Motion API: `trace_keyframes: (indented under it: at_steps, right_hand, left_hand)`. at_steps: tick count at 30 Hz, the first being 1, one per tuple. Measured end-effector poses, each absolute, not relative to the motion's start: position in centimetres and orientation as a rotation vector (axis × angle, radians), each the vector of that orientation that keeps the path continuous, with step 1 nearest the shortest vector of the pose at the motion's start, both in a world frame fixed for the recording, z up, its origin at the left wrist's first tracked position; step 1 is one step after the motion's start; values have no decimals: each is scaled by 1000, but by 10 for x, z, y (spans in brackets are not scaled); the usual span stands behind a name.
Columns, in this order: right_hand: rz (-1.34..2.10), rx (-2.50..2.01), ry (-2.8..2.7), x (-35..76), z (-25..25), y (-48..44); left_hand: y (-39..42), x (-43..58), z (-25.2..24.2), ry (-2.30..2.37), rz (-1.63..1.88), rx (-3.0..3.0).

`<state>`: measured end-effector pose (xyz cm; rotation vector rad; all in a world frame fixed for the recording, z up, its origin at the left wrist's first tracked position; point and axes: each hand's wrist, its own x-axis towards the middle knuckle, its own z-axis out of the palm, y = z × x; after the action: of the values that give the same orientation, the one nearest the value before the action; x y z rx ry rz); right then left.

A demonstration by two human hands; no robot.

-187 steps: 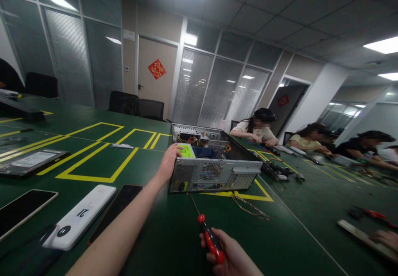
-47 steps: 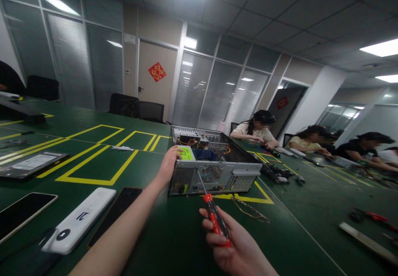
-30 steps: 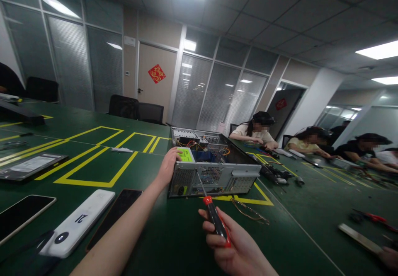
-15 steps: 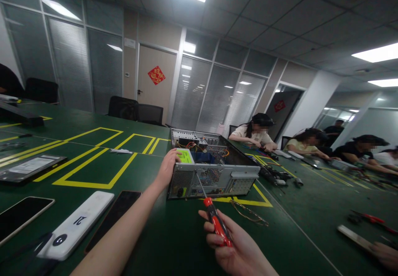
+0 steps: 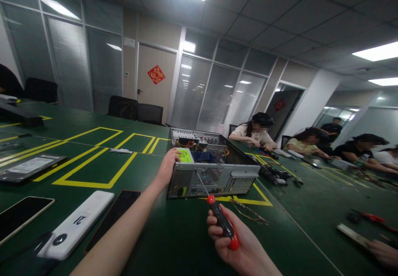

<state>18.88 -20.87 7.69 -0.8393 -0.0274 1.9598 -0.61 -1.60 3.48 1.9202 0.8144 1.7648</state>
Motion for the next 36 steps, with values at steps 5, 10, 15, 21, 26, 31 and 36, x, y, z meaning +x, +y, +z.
trace_keyframes:
  at_steps: [5,10,15,21,26,31,36]
  right_hand:
    - [1939,-703,99,189,80,-209]
    - [1906,-785,76,186,80,-209]
    - [1916,-878,-67,183,79,-208]
    - [2038,-775,-64,187,74,-206]
    - [2058,-647,115,189,75,-206]
    - [1990,-768,31,184,77,-209]
    - [2052,-826,-117,186,72,-208]
  left_hand:
    - [-16,-6,35,826,1762,1928]
    - [-15,-6,35,811,1773,1925]
    - [-16,-6,35,798,1772,1930]
    - [-15,-5,34,798,1794,1927]
    - [-14,-6,34,791,1790,1938]
    - [-14,-6,34,812,1773,1942]
    - [-14,-5,34,816,1771,1930]
